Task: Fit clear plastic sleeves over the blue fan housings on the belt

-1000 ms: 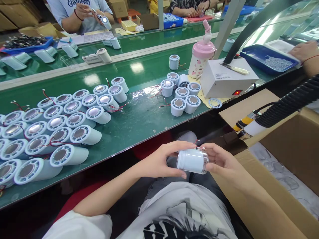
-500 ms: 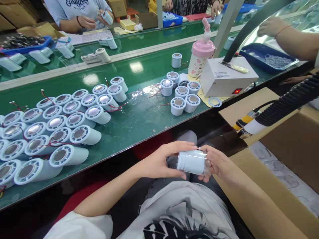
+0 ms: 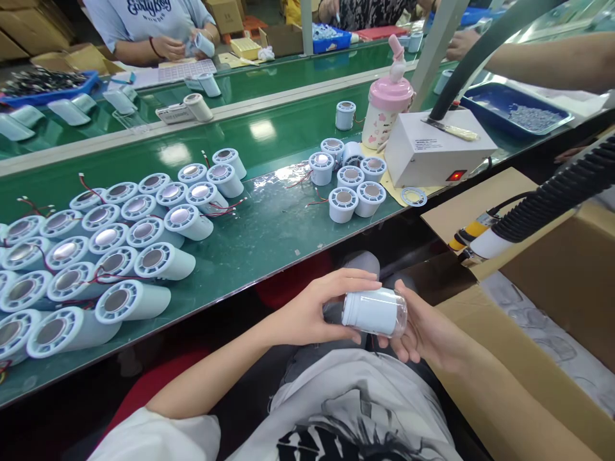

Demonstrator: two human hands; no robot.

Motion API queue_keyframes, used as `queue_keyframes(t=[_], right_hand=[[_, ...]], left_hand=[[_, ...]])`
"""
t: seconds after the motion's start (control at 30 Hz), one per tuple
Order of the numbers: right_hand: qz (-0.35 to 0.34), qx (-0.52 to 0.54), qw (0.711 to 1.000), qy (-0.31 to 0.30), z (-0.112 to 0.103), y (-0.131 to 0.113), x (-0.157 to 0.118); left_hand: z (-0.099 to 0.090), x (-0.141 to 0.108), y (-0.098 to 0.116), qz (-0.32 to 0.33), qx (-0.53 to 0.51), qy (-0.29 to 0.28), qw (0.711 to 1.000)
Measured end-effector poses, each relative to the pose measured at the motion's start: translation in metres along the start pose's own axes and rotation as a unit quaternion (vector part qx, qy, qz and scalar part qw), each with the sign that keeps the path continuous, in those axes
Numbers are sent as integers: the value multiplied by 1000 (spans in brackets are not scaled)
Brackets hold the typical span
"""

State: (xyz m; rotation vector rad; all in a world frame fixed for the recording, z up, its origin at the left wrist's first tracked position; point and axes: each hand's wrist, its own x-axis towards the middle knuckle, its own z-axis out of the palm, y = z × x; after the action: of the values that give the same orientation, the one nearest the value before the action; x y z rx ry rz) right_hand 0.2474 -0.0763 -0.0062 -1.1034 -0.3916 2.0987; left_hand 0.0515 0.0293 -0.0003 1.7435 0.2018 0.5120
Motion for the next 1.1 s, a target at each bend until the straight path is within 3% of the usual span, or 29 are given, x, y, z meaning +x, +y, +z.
queue_keyframes(t=[0.1,0.17,0.2,0.27,0.33,0.37,0.4,0.43,0.53,0.6,0.67,0.83,0.97,1.03,1.07,1.1], right_hand=[[-17,-62,998,21,-2,4,-1],[-132,-162,973,100,-6,8,-1],[-219,-228,938,142,-8,10,-2],[-399,-369,822,171,-14,13,-3],[-507,-476,709,120,-17,13,-5],[-522,-501,685,88,-18,13,-6],[-516,-502,691,70,-17,12,-7],[-492,-478,725,63,-17,12,-8],[-370,-309,876,29,-13,12,-10],[-310,-218,925,0,-13,13,-12],[-284,-200,938,9,-14,13,-12],[-229,-220,943,97,-16,17,-6],[-229,-198,950,72,-12,23,2],[-247,-231,935,110,-26,18,2],[-260,-249,919,158,-40,12,-2],[-280,-261,897,223,-59,4,-9]], left_hand=[[3,-1,6,-46,-8,15,999],[5,-2,11,-90,-22,28,995],[5,-2,14,-111,-30,35,993],[5,-2,18,-144,-42,41,988],[5,-1,20,-166,-50,35,984],[4,-1,20,-176,-57,24,982],[3,0,21,-183,-63,13,981],[2,0,21,-187,-67,2,980],[-1,0,21,-172,-71,-13,982],[-3,-1,21,-160,-87,-18,983],[-4,-3,21,-168,-120,-29,978],[3,-3,4,-204,-202,-48,957],[10,-2,-13,-276,-230,-12,933],[-3,4,-13,-335,-180,-15,925],[-15,10,-10,-349,-135,-31,927],[-30,19,-6,-322,-97,-16,942]])
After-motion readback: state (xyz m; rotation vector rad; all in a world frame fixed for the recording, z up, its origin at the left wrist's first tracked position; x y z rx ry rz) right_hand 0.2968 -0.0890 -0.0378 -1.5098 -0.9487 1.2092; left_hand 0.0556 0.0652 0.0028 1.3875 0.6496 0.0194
